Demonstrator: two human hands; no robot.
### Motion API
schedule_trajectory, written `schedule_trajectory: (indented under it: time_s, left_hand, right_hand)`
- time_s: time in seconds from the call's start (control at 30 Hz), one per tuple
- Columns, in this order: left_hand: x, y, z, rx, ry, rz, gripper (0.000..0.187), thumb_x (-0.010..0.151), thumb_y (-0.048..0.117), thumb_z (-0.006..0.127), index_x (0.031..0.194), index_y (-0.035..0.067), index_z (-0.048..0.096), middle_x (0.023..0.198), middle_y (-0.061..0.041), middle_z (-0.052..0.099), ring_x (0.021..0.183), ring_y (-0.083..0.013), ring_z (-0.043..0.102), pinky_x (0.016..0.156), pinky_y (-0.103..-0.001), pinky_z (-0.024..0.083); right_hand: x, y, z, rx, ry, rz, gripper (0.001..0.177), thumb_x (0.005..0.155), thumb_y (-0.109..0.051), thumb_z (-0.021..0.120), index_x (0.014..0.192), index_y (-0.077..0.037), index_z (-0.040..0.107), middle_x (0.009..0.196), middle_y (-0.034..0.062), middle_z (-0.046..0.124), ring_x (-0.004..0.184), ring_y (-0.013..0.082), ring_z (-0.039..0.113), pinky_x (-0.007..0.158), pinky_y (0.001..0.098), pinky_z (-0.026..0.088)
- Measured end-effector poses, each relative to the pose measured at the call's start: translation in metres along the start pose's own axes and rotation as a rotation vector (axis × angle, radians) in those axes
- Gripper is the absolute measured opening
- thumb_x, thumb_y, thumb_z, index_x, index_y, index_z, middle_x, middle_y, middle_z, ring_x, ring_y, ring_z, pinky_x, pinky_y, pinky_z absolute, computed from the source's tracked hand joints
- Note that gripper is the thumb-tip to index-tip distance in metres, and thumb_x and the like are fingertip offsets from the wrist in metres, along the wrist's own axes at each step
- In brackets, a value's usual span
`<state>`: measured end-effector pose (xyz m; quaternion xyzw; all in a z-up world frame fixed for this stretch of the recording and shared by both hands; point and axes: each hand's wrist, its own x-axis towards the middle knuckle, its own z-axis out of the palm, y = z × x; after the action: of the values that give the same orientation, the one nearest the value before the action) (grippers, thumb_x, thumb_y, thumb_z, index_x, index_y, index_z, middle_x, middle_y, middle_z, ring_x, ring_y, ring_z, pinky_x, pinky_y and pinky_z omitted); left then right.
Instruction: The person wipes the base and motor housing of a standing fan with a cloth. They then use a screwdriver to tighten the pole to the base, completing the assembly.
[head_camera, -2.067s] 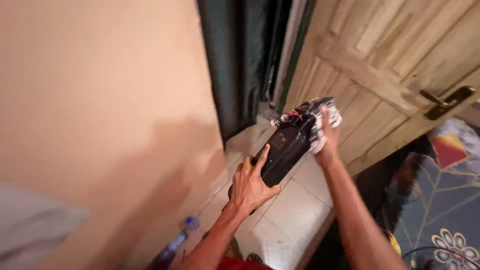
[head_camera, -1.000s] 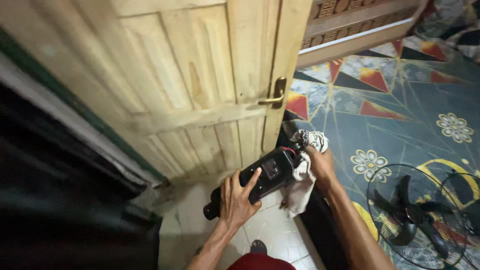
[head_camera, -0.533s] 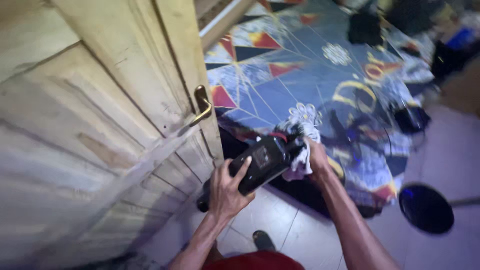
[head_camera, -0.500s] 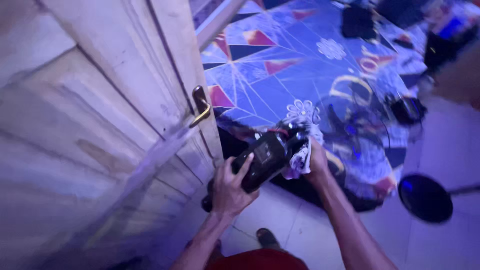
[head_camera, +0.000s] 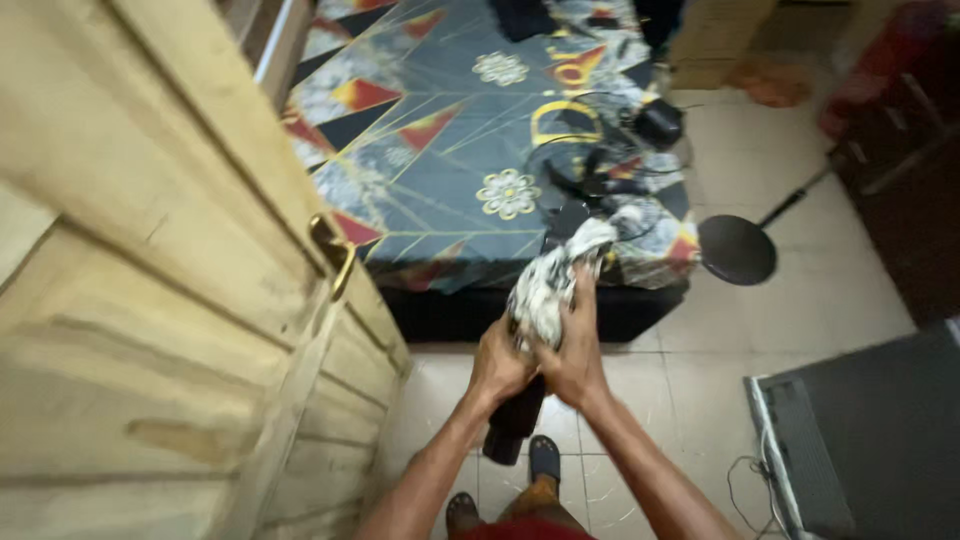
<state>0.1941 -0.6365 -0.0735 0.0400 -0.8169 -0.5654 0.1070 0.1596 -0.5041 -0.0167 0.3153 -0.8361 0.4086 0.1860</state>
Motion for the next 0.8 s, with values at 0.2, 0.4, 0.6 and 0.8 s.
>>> schedule_trajectory:
  time_s: [0.2,0.4,0.6,0.8]
  left_hand:
    - [-0.013,0.046,0.028,-0.009,-0.302,-0.322,0.106,0.056,0.039,0.083,0.151,0.019,0.039,0.108,-0.019,0.076,0.097,-0.0352,0.077,0.084,-0.042,0.058]
    - [0.035,0.038,0.09,0.003,-0.218,-0.177,0.08,0.08,0.055,0.076,0.146,0.01,0.064,0.118,-0.021,0.077,0.11,-0.0313,0.074,0.092,-0.039,0.058]
    - [0.054,0.067,0.157,0.088,-0.352,-0.168,0.102,0.061,0.039,0.089,0.148,0.007,0.045,0.114,-0.018,0.073,0.102,-0.0273,0.074,0.088,-0.039,0.058]
    - [0.093,0.054,0.211,-1.069,-0.7,-0.405,0.081,0.099,0.068,0.058,0.148,0.003,0.052,0.116,-0.012,0.068,0.1,-0.022,0.07,0.089,-0.041,0.057]
  right_hand:
    - [0.007,0.069,-0.027,0.06,0.16,0.368,0.07,0.086,-0.025,0.074,0.144,0.004,0.047,0.16,0.0322,0.035,0.15,0.0461,0.033,0.126,0.0454,0.026]
    - [-0.016,0.074,-0.056,0.182,0.238,0.177,0.088,0.08,-0.013,0.071,0.153,0.005,0.028,0.161,0.0295,0.032,0.15,0.0424,0.033,0.124,0.0444,0.024]
    - [0.023,0.159,-0.124,-0.078,0.377,0.229,0.072,0.081,-0.011,0.075,0.143,0.009,0.045,0.15,0.0275,0.045,0.139,0.0372,0.044,0.118,0.0435,0.032]
    - [0.039,0.206,-0.164,0.384,0.402,0.492,0.041,0.094,-0.018,0.067,0.129,0.003,0.065,0.123,0.0177,0.073,0.115,0.026,0.067,0.101,0.0384,0.052]
